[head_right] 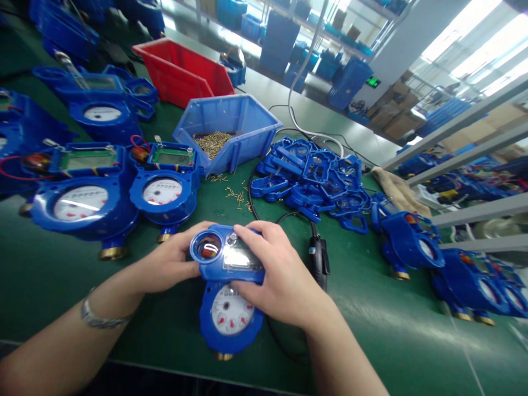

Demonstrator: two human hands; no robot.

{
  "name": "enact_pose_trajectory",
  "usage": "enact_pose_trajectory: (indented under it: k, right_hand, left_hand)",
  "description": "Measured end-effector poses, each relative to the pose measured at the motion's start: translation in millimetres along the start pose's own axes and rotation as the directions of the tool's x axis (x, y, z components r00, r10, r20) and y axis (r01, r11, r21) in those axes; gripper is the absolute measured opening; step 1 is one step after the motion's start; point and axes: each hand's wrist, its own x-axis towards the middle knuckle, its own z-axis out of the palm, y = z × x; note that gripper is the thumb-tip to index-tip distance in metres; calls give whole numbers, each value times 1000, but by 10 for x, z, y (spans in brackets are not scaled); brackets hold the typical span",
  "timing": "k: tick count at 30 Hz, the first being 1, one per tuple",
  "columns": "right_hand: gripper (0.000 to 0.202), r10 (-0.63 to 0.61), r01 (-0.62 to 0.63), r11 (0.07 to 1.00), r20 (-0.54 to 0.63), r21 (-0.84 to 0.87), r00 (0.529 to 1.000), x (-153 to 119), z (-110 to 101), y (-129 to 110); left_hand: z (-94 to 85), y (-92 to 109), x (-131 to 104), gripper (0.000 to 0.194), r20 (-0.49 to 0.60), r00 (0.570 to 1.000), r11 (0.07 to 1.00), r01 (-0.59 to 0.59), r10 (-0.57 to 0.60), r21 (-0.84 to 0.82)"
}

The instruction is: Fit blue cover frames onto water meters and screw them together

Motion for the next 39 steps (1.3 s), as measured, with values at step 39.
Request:
enact_pose_trajectory:
  k: [39]
  right_hand:
    - [65, 91, -92, 996, 47, 19, 995, 22, -12, -27]
  left_hand:
    - [-97, 58, -41, 41, -84, 879, 673, 294, -469, -678]
